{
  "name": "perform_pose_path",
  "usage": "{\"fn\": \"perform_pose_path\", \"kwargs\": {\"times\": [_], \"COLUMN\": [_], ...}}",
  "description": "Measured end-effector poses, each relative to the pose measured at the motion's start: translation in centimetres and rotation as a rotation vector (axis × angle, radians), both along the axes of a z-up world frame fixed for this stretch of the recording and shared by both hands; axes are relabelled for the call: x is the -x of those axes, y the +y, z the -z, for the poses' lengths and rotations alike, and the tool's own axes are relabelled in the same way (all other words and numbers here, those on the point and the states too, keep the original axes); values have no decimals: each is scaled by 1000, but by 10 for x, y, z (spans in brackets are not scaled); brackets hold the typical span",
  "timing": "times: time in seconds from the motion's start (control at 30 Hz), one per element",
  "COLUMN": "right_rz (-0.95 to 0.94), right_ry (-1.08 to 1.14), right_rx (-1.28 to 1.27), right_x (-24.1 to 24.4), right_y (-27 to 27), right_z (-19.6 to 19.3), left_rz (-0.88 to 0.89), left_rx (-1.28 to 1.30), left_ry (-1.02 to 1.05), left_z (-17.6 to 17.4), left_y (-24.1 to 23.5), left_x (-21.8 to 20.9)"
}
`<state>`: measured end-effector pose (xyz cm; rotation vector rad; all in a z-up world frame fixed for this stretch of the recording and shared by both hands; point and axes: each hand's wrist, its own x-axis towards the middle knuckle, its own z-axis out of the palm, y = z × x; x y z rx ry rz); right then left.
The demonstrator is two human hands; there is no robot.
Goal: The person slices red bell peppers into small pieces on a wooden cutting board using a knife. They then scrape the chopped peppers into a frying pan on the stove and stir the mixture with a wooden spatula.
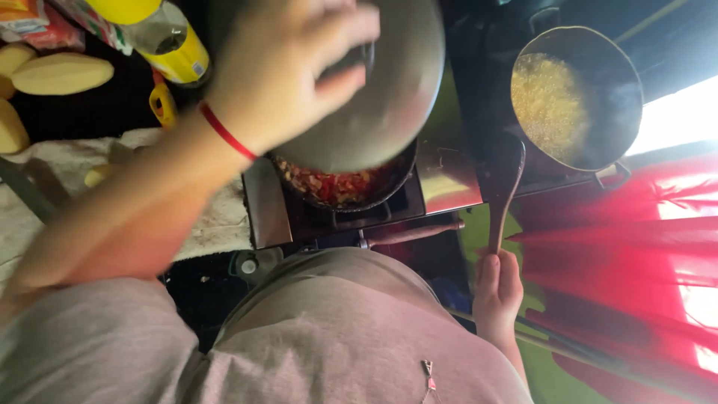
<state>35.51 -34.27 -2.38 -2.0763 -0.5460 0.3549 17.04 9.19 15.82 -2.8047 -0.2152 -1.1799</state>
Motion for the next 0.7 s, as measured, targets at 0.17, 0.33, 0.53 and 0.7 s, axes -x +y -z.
{"fn": "perform_pose_path", "kwargs": {"times": [0.17,0.33,0.53,0.7], "right_rz": [-57,-158,-184,-123], "right_ry": [34,-1,29,174], "right_rx": [-19,-54,-77,-117], "right_x": [-3,-3,-1,-1], "right_y": [14,22,28,29], "right_z": [-6,-5,-9,-6], "left_rz": [107,92,88,56], "left_rx": [180,343,376,375], "left_ry": [81,83,76,46], "left_z": [75,117,130,130], "left_y": [-36,-48,-43,-53], "left_x": [5,-1,-7,-8]}}
